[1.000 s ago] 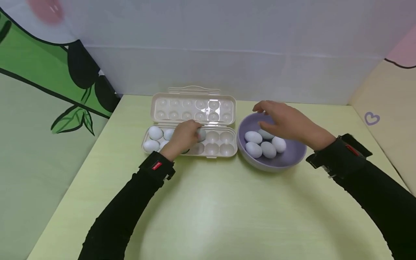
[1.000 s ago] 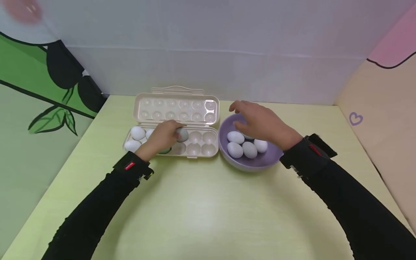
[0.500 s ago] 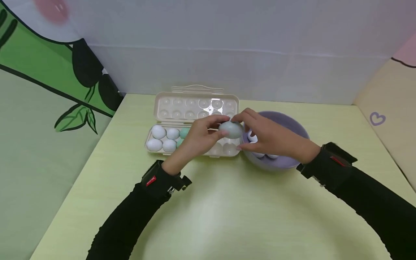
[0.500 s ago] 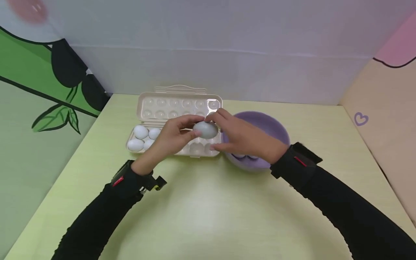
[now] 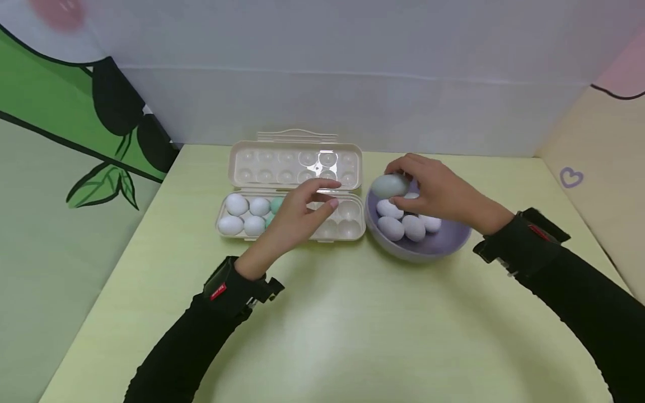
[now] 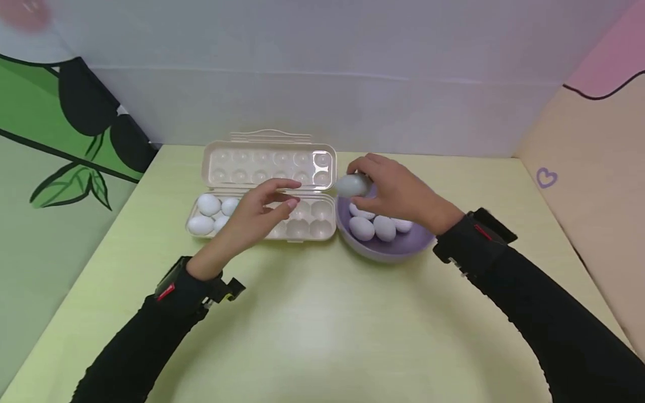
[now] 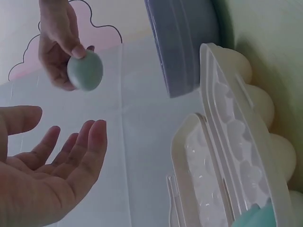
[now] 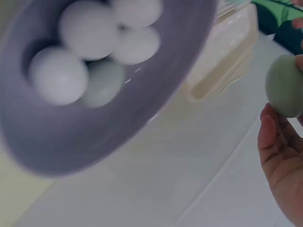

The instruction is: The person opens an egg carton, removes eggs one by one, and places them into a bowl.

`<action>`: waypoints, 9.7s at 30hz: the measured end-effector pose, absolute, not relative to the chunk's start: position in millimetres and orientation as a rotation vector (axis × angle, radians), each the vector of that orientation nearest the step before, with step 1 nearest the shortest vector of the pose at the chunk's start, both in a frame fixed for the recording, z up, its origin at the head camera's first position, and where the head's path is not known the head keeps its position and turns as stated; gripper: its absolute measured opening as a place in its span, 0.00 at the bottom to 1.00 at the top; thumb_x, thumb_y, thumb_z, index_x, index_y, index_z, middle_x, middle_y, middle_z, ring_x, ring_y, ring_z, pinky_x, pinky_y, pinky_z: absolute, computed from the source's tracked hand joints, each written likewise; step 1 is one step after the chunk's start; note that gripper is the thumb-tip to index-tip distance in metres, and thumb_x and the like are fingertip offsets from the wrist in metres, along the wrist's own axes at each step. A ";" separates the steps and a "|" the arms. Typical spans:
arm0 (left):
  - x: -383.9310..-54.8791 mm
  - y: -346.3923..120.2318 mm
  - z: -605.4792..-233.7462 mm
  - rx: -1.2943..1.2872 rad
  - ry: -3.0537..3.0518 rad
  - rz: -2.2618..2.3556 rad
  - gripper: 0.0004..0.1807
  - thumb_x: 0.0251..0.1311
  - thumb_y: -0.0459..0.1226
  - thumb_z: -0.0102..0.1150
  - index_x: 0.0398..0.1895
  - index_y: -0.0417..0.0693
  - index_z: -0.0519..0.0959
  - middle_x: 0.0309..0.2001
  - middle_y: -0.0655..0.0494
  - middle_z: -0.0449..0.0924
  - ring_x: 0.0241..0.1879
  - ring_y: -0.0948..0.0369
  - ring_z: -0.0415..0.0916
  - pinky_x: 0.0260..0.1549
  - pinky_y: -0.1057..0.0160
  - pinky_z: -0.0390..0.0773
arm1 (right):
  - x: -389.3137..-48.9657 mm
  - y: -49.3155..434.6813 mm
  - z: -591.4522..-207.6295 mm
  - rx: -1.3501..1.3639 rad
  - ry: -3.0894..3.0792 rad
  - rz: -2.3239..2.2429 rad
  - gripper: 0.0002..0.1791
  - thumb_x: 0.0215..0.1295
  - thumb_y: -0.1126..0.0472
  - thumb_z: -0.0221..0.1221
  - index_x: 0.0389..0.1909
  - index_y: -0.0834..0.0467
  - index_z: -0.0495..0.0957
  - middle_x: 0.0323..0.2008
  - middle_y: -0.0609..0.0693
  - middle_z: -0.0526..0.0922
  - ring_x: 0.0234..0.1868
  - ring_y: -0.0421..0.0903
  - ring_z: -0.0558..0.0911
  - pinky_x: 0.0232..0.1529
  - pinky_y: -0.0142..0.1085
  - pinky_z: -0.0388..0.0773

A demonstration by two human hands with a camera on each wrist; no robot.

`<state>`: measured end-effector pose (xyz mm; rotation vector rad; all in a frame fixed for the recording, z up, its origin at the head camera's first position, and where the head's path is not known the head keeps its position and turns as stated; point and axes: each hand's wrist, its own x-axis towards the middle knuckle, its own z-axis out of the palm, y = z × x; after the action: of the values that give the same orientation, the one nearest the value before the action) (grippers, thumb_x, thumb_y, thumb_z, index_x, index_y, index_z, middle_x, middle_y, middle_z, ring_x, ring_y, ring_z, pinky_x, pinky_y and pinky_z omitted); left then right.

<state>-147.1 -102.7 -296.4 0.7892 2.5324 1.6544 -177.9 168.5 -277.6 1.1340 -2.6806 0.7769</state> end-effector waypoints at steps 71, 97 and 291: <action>-207.6 -187.0 -365.3 0.116 3.201 0.345 0.16 0.45 0.51 0.64 0.31 0.51 0.77 0.30 0.52 0.76 0.45 0.44 0.66 0.55 0.31 0.34 | -223.8 160.0 -330.7 1.255 -2.956 0.843 0.13 0.60 0.68 0.50 0.46 0.59 0.72 0.39 0.53 0.76 0.40 0.45 0.73 0.41 0.44 0.73; -160.9 -124.2 -326.1 0.373 2.520 1.835 0.20 0.50 0.37 0.64 0.48 0.44 0.75 0.45 0.49 0.77 0.40 0.61 0.77 0.38 0.62 0.77 | -195.5 132.0 -321.8 1.319 -2.759 1.144 0.28 0.55 0.56 0.62 0.56 0.53 0.62 0.49 0.50 0.71 0.45 0.46 0.73 0.42 0.42 0.75; -114.5 -168.7 -359.1 0.626 2.758 1.733 0.15 0.61 0.32 0.50 0.51 0.48 0.71 0.50 0.51 0.73 0.47 0.58 0.71 0.41 0.53 0.73 | -213.7 150.1 -374.0 1.175 -2.986 0.344 0.25 0.55 0.69 0.60 0.53 0.62 0.64 0.51 0.62 0.68 0.54 0.59 0.67 0.51 0.48 0.68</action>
<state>-114.5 -168.7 -359.1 0.6261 2.7576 1.7328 -213.7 150.1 -374.0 1.1751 -2.9856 0.3437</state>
